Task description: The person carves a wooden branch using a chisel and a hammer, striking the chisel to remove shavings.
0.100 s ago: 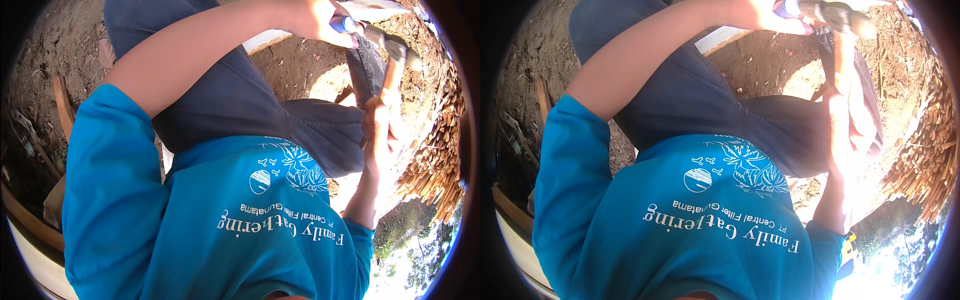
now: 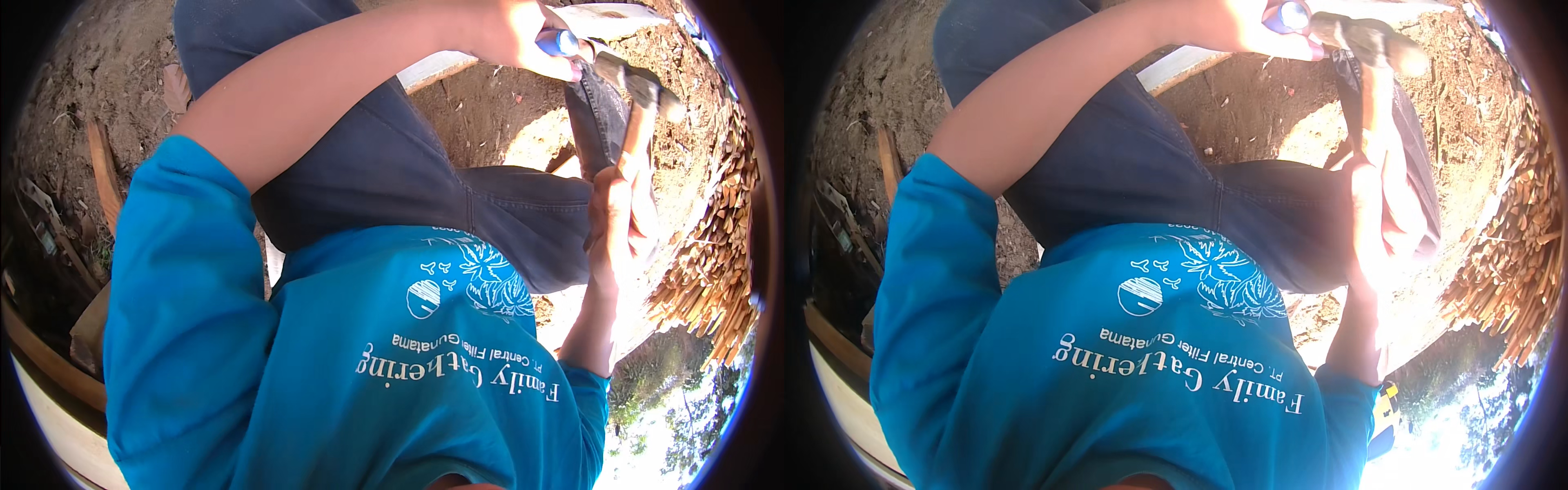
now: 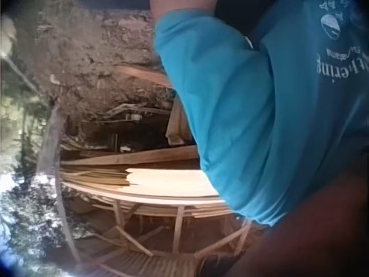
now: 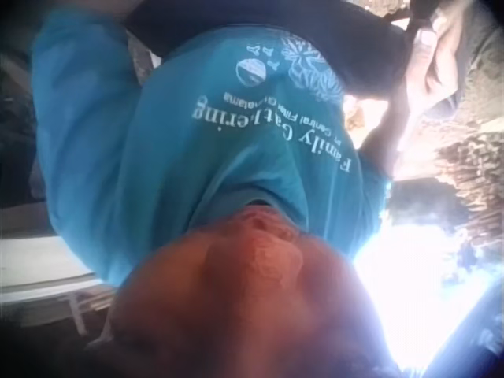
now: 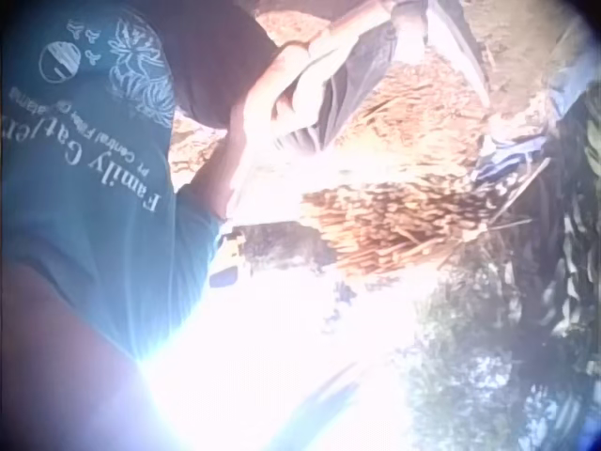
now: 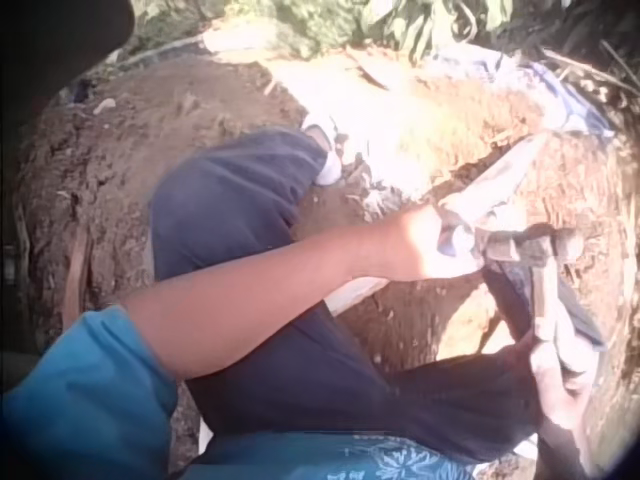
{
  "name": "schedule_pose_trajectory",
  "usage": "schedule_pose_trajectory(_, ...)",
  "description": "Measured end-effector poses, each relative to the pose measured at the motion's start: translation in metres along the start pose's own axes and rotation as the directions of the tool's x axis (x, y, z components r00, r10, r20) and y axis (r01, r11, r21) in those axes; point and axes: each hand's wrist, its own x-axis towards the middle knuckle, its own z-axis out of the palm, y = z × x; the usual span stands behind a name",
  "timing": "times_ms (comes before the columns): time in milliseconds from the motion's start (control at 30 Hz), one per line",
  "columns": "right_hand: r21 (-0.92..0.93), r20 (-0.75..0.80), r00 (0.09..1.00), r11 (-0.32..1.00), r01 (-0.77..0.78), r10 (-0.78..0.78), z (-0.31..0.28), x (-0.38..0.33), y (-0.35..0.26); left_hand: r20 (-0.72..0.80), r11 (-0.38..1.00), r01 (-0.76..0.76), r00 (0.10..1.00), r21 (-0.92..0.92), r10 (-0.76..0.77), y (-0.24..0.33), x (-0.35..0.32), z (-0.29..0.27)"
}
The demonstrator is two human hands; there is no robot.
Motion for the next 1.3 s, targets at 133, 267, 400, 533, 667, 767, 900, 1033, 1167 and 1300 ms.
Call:
schedule_pose_trajectory(133, 0.137, -0.104, 0.979, 0.972, 0.191, -0.177, 0.001, 0.000, 0.017, 0.006, 0.993, -0.066, 0.998, 0.097, 0.066, 0.000, 0.007, -0.005)
schedule_pose_trajectory(267, 0.178, -0.117, 0.988, 0.977, 0.120, -0.100, 0.001, -0.002, 0.006, -0.051, 0.995, -0.037, 0.998, 0.087, 0.042, 0.005, -0.003, 0.001)
schedule_pose_trajectory(400, 0.271, -0.027, 0.995, 0.957, 0.100, -0.096, -0.005, 0.008, -0.005, -0.074, 1.000, 0.022, 0.997, 0.015, -0.021, 0.004, -0.004, -0.006)
schedule_pose_trajectory(533, 0.365, 0.150, 0.988, 0.930, -0.029, -0.028, -0.019, 0.019, -0.023, -0.158, 0.988, 0.137, 0.979, 0.070, -0.125, 0.020, -0.006, -0.004)
schedule_pose_trajectory(667, 0.331, 0.092, 0.995, 0.943, 0.012, -0.045, -0.016, 0.015, -0.026, -0.239, 1.000, 0.025, 0.971, 0.018, -0.020, 0.004, -0.002, 0.001)
schedule_pose_trajectory(767, 0.312, 0.096, 0.993, 0.950, 0.028, -0.061, -0.010, 0.019, -0.019, -0.187, 0.992, 0.124, 0.975, 0.023, -0.118, 0.014, -0.012, -0.004)
schedule_pose_trajectory(900, 0.228, 0.068, 0.997, 0.974, 0.017, -0.034, -0.002, 0.019, -0.015, -0.143, 0.991, -0.062, 0.989, -0.120, 0.045, 0.001, -0.010, 0.001)
schedule_pose_trajectory(1033, 0.225, 0.050, 0.998, 0.974, 0.020, -0.032, 0.000, 0.020, -0.014, -0.129, 0.990, 0.139, 0.981, -0.030, -0.141, 0.014, -0.012, -0.002)
schedule_pose_trajectory(1167, 0.249, 0.054, 0.997, 0.968, 0.042, -0.057, 0.000, 0.020, -0.014, -0.252, 0.999, -0.037, 0.967, -0.020, 0.031, 0.005, -0.012, 0.004)
schedule_pose_trajectory(1300, 0.221, 0.052, 0.998, 0.975, 0.031, -0.043, -0.001, 0.025, -0.014, -0.196, 0.998, 0.059, 0.979, -0.016, -0.061, 0.005, -0.011, -0.001)
